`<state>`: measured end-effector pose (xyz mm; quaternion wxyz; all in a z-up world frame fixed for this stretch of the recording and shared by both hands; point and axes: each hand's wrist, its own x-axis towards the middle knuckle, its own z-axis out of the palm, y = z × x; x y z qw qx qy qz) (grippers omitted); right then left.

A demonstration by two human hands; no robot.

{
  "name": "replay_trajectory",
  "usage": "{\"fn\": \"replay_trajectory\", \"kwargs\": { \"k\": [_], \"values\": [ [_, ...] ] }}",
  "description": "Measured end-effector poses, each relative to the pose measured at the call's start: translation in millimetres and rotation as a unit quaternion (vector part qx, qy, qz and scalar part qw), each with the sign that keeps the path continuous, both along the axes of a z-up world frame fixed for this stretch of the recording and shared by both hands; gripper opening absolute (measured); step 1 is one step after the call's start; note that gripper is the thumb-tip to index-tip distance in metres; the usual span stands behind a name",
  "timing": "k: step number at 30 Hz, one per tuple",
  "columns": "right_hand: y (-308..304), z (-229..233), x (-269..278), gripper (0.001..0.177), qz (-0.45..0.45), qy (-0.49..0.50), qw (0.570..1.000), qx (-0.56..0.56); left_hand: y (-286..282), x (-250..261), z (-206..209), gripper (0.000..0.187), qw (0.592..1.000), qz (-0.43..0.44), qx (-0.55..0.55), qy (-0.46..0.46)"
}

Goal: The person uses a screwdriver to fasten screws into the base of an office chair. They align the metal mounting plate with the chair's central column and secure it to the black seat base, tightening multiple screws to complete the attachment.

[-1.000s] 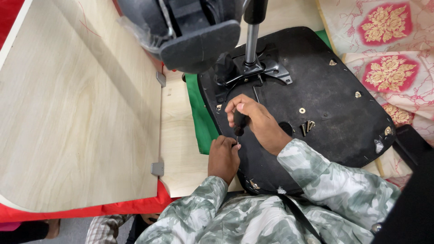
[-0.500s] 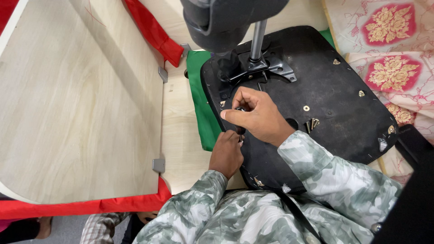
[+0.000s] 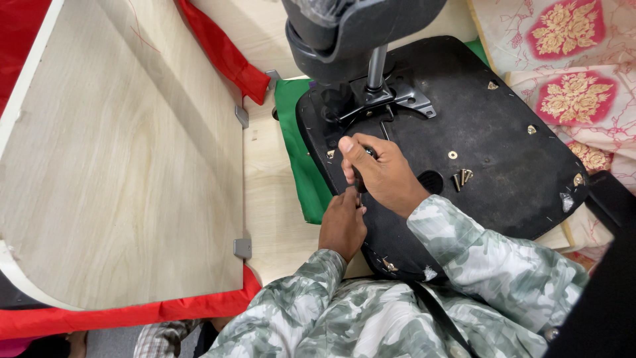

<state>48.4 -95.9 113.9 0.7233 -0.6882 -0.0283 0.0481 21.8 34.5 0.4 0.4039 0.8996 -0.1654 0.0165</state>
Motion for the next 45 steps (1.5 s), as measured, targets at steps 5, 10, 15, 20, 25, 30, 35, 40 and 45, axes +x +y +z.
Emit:
{"fn": "replay_trajectory", "kwargs": {
  "k": [5, 10, 15, 20, 25, 30, 35, 40, 45],
  "values": [
    [-1, -7, -4, 0.037, 0.026, -0.089, 0.995, 0.029, -2, -2, 0, 0.023, 1.0, -0.003, 0.016, 0.001],
    [-11, -3, -5, 0.033, 0.068, -0.108, 0.992, 0.002, -5, -9, 4, 0.021, 1.0, 0.028, 0.006, 0.012],
    [-25, 1, -6, 0.018, 0.049, -0.098, 0.994, -0.004, -3, -14, 10, 0.028, 0.998, 0.046, -0.032, 0.013],
    [-25, -3, -8, 0.023, 0.013, -0.056, 0.995, -0.086, -3, -9, 7, 0.023, 0.998, 0.049, -0.011, 0.028],
    [-9, -2, -23, 0.014, 0.069, -0.123, 0.989, -0.032, -6, -10, 1, 0.018, 0.998, 0.05, 0.017, -0.033],
    [2, 5, -38, 0.028, 0.152, -0.025, 0.986, -0.066, -13, -13, 8, 0.021, 0.999, 0.033, 0.032, -0.018],
    [4, -6, -37, 0.029, 0.121, -0.073, 0.986, -0.085, -13, -16, 7, 0.025, 0.999, 0.043, -0.021, -0.012],
    [-8, -14, -26, 0.026, 0.134, -0.038, 0.987, 0.082, -16, -15, -2, 0.019, 0.992, 0.055, 0.024, -0.106],
    [-21, -3, -16, 0.033, 0.157, -0.041, 0.986, 0.038, -17, -18, -2, 0.024, 0.994, 0.104, -0.035, -0.005]
  ]
}}
